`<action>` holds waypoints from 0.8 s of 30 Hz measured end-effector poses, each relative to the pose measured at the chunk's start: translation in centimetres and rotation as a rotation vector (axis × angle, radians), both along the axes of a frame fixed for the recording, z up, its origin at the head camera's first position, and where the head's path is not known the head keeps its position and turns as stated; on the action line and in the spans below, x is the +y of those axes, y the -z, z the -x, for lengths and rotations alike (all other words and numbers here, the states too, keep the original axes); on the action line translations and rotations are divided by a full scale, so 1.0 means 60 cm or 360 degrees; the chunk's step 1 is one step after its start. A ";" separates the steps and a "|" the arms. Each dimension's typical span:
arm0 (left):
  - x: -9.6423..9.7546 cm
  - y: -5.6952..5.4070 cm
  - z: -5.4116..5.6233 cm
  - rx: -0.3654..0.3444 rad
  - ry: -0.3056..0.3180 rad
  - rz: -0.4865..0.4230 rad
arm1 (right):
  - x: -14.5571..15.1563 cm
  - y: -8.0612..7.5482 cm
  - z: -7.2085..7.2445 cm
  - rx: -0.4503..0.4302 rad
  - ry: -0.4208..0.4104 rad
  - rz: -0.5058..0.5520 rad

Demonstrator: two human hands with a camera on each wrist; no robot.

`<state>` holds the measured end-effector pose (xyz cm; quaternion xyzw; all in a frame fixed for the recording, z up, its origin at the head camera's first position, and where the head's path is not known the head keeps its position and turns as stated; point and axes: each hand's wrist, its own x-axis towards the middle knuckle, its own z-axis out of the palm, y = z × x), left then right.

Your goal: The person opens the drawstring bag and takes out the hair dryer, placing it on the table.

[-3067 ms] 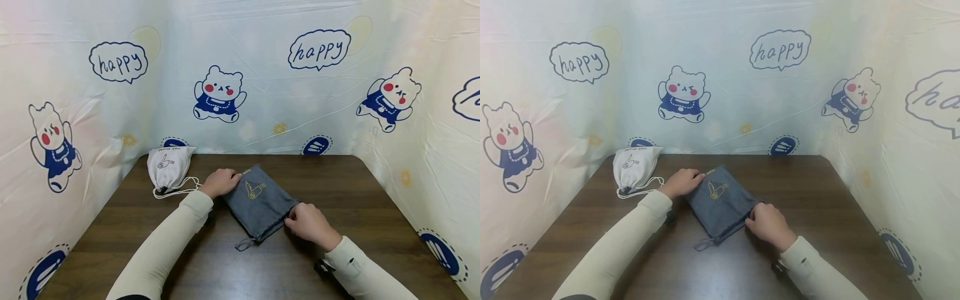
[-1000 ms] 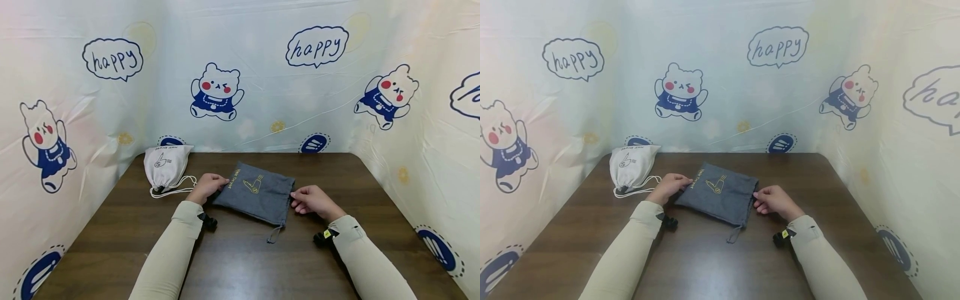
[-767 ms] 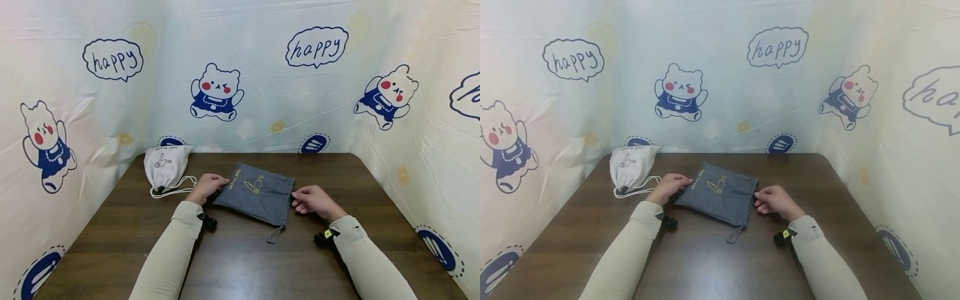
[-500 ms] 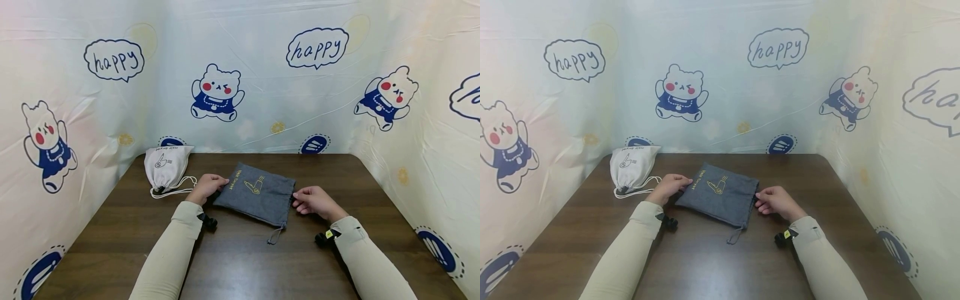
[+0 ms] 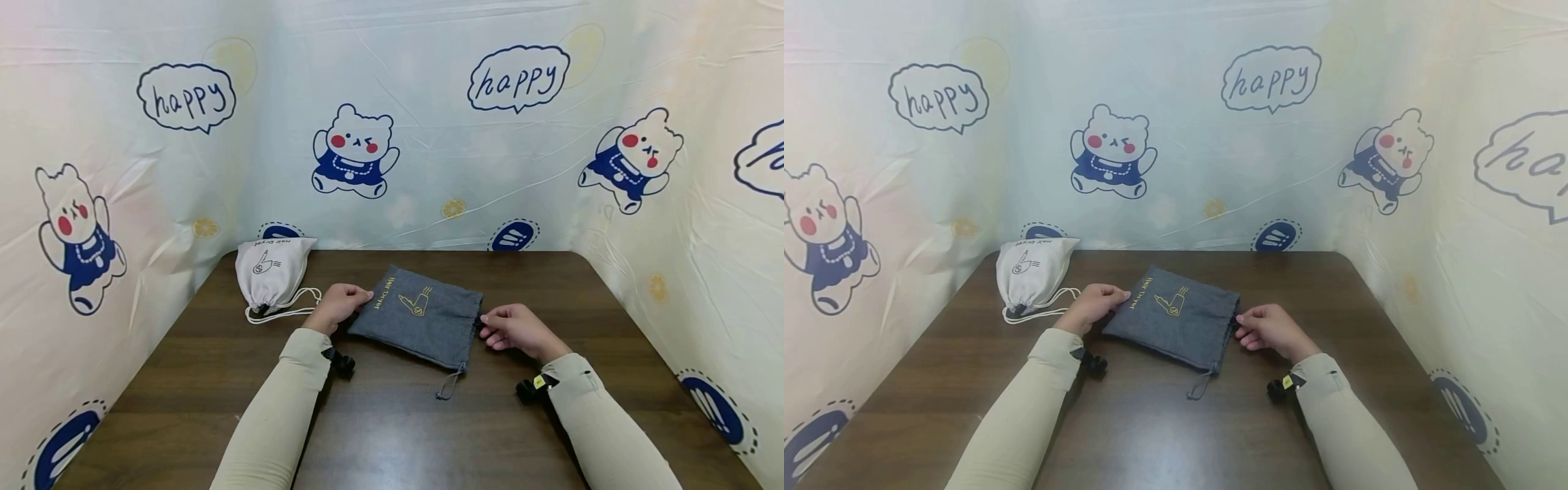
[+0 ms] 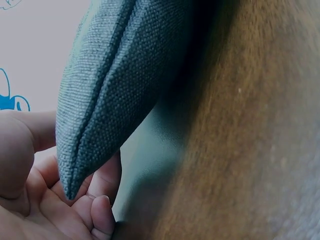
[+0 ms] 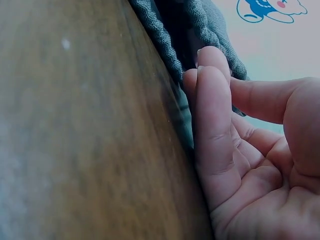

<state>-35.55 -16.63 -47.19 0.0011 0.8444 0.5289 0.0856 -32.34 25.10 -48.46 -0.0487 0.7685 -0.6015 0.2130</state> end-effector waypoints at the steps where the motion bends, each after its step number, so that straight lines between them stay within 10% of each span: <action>1: 0.000 0.000 0.000 0.0003 0.0005 0.0006 | 0.000 0.000 -0.001 0.0001 0.0003 0.0000; 24: -0.008 0.000 0.004 -0.0023 0.0032 0.0063 | 0.017 0.002 -0.007 -0.0011 0.0021 0.0041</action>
